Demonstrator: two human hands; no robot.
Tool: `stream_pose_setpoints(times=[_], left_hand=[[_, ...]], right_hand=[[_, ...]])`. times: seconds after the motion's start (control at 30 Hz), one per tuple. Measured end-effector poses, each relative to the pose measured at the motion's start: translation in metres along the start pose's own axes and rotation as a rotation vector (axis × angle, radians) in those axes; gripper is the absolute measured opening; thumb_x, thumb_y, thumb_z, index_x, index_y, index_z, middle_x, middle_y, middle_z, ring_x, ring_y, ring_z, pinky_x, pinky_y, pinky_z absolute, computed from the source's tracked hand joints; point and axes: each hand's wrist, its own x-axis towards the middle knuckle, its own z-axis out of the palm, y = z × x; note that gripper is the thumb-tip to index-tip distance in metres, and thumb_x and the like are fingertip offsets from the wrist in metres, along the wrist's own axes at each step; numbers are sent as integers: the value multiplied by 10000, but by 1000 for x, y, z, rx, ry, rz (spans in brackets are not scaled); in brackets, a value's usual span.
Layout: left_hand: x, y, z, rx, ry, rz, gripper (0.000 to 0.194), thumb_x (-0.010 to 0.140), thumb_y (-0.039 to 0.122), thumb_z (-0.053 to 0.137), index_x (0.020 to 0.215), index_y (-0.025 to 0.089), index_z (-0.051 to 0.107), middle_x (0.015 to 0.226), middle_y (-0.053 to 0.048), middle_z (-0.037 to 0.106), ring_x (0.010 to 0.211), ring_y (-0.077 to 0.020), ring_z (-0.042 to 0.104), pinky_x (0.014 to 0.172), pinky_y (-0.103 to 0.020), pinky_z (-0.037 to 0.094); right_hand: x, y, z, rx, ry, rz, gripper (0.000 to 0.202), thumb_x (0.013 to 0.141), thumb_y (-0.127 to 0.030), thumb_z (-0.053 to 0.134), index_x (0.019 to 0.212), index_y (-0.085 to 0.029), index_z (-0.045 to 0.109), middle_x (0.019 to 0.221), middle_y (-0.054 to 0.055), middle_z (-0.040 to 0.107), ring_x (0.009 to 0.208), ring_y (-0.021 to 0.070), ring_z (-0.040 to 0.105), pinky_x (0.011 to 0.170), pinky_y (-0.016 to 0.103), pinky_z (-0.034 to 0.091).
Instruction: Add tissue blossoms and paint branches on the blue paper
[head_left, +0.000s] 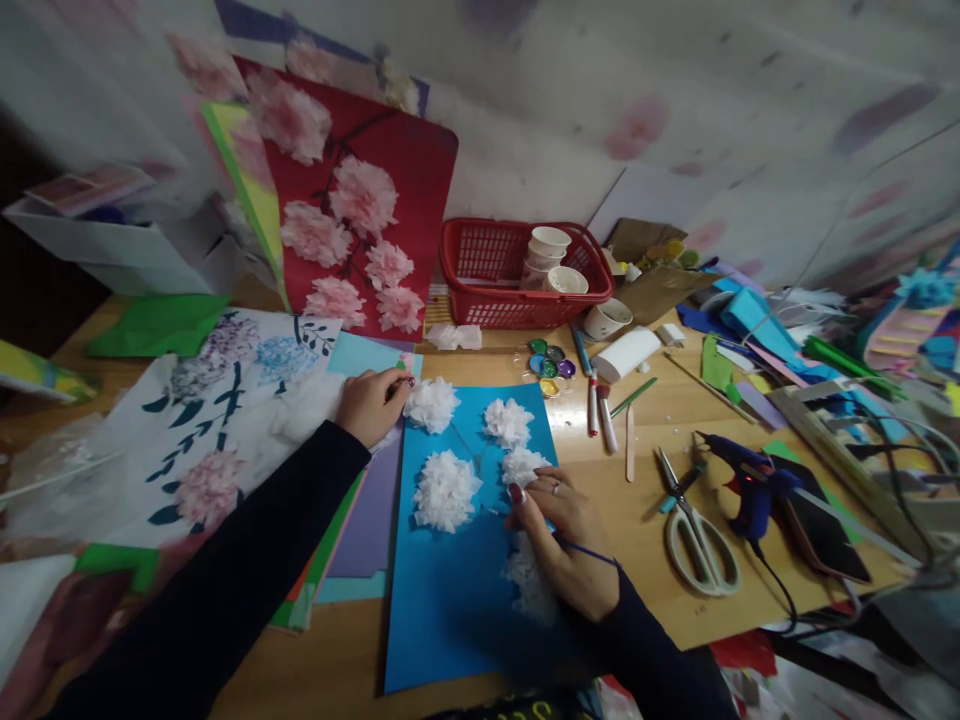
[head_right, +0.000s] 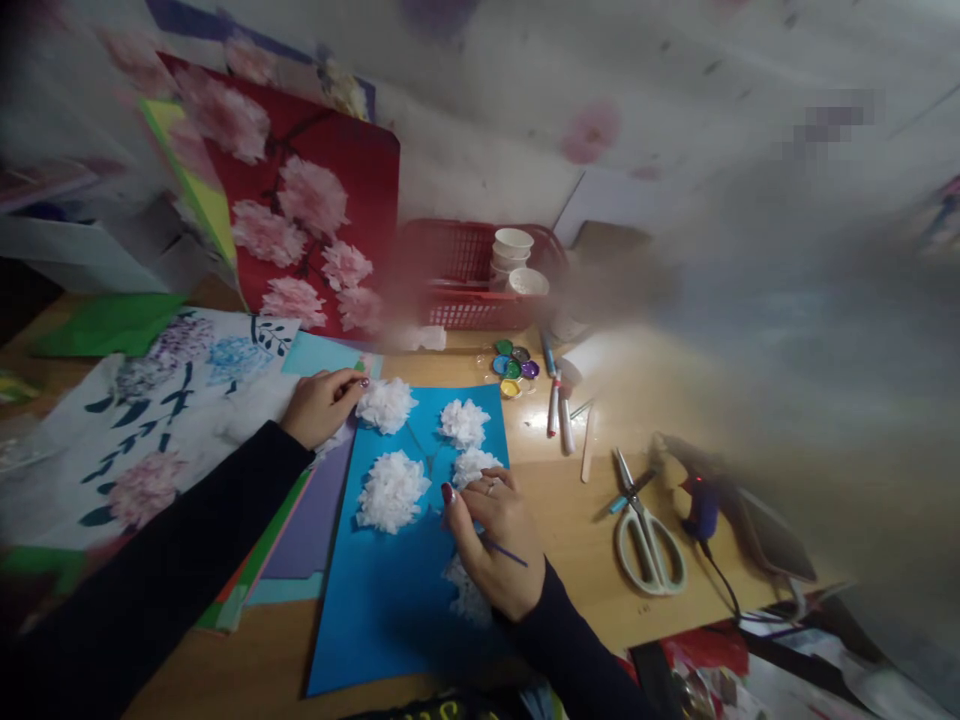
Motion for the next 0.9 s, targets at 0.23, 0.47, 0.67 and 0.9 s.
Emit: stream_pose_setpoints(times=[0.23, 0.47, 0.67, 0.9], left_hand=[[0, 1, -1, 8, 12, 3, 315, 856, 318, 466, 1004, 200, 717, 817, -55, 733, 767, -212, 623, 725, -303, 413], [0, 1, 0, 7, 16, 5, 300, 849, 311, 479, 993, 208, 722, 793, -44, 731, 760, -208, 623, 714, -299, 408], [0, 1, 0, 3, 18, 4, 311, 850, 316, 474, 1005, 205, 720, 798, -45, 733, 764, -211, 623, 710, -302, 409], [0, 2, -2, 0, 13, 9, 289, 842, 295, 480, 976, 215, 723, 784, -40, 731, 758, -209, 620, 706, -301, 406]], right_hand=[[12, 3, 2, -50, 49, 17, 344, 974, -252, 414, 733, -187, 651, 705, 27, 663, 714, 158, 605, 750, 324, 387], [14, 3, 1, 52, 27, 108, 547, 997, -323, 368, 527, -202, 620, 481, -34, 591, 489, 95, 558, 940, 351, 357], [24, 5, 0, 8, 44, 148, 463, 980, -373, 385, 674, -205, 687, 645, 13, 690, 646, 156, 631, 856, 359, 392], [25, 3, 0, 77, -5, 216, 592, 993, -402, 349, 512, -199, 629, 469, -21, 602, 484, 104, 574, 949, 353, 366]])
